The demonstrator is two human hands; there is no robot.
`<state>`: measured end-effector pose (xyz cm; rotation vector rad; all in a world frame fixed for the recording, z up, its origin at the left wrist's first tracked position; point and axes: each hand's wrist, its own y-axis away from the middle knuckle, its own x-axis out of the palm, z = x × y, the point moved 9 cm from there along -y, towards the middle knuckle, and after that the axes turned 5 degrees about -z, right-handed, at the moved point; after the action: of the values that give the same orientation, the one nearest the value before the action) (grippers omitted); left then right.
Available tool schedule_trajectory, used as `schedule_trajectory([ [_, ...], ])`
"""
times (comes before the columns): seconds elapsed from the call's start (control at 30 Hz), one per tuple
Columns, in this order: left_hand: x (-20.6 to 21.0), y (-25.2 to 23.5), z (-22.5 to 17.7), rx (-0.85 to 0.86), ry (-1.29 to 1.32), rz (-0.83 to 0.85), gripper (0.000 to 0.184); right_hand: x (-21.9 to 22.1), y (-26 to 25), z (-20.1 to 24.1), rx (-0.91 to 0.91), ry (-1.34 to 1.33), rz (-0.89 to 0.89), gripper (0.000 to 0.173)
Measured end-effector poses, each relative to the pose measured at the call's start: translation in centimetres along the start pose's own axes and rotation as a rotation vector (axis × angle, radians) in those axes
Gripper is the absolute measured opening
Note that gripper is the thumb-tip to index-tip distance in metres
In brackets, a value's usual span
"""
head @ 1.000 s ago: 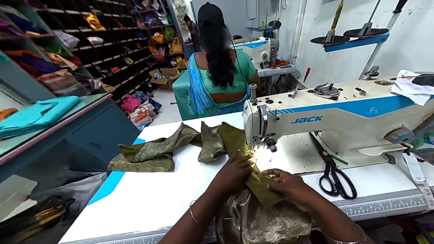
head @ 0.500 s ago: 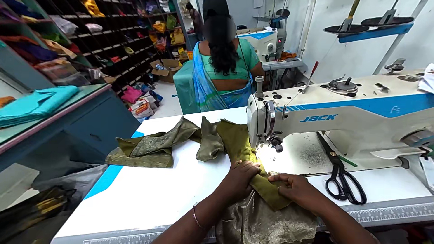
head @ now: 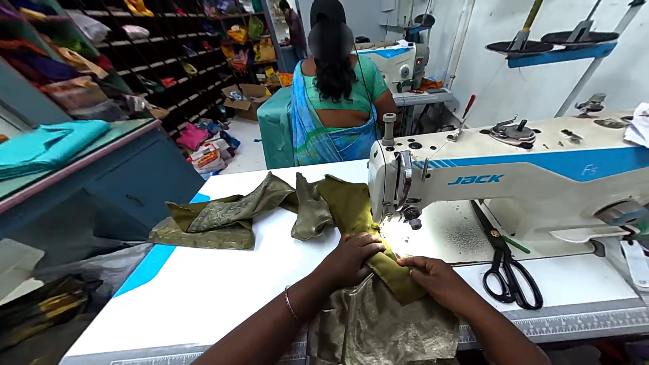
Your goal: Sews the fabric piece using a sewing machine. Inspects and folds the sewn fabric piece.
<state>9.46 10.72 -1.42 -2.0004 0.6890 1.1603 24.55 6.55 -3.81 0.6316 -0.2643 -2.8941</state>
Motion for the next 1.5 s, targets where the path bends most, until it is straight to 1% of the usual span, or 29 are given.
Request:
schedule_trajectory([
  [0.1,-0.2,-0.3,0.8,0.083,-0.011,0.008,0.042,0.3,-0.2,0.4,-0.014,-0.002,-0.032,0.032],
  [0.17,-0.5,-0.7,0.7,0.064,-0.051,0.075,0.043,0.4,-0.2,0.6,-0.027,-0.005,-0.041,0.034],
  [0.23,-0.7,-1.4,-0.4,-0.042,-0.137,0.188,0.041,0.4,-0.1,0.8,-0.052,-0.004,-0.052,0.034],
  [0.27,-0.7,-1.5,-1.0,-0.121,-0.181,0.245,0.039,0.5,0.0,0.9,-0.066,0.012,-0.058,0.032],
  [0.33,-0.1,-1.4,-2.0,-0.307,-0.188,0.363,0.042,0.8,0.4,1.7,-0.13,0.125,-0.075,0.032],
  [0.37,0.3,-1.1,-2.3,-0.383,-0.171,0.382,0.044,1.2,0.7,2.2,-0.17,0.204,-0.076,0.035],
  [0.4,0.6,-0.8,-2.3,-0.433,-0.149,0.365,0.044,1.6,0.9,2.8,-0.206,0.282,-0.07,0.035],
  [0.47,1.0,-0.3,-2.0,-0.483,-0.108,0.293,0.047,2.1,1.2,3.5,-0.24,0.396,-0.043,0.036],
  [0.57,1.1,0.3,-1.2,-0.464,-0.043,0.192,0.052,1.5,1.2,3.9,-0.241,0.441,-0.035,0.035],
  [0.77,0.9,0.6,-0.7,-0.45,0.029,0.162,0.05,0.5,0.0,2.0,-0.158,0.317,0.01,0.036],
  [0.87,1.1,0.6,-1.1,-0.401,-0.037,0.172,0.048,0.4,-0.2,1.6,-0.135,0.291,0.005,0.036],
  [0.97,1.4,0.8,-1.4,-0.392,-0.099,0.218,0.05,0.3,-0.2,1.3,-0.128,0.274,-0.006,0.035],
  [1.23,1.5,0.8,-0.7,-0.4,-0.015,0.217,0.05,0.1,-0.5,1.0,-0.101,0.229,0.001,0.035],
  [1.4,1.1,0.5,-0.2,-0.366,0.006,0.202,0.051,0.2,-0.9,0.8,-0.105,0.175,-0.024,0.033],
  [1.5,0.9,0.3,0.5,-0.314,0.028,0.164,0.052,0.2,-1.2,0.8,-0.114,0.17,-0.049,0.033],
])
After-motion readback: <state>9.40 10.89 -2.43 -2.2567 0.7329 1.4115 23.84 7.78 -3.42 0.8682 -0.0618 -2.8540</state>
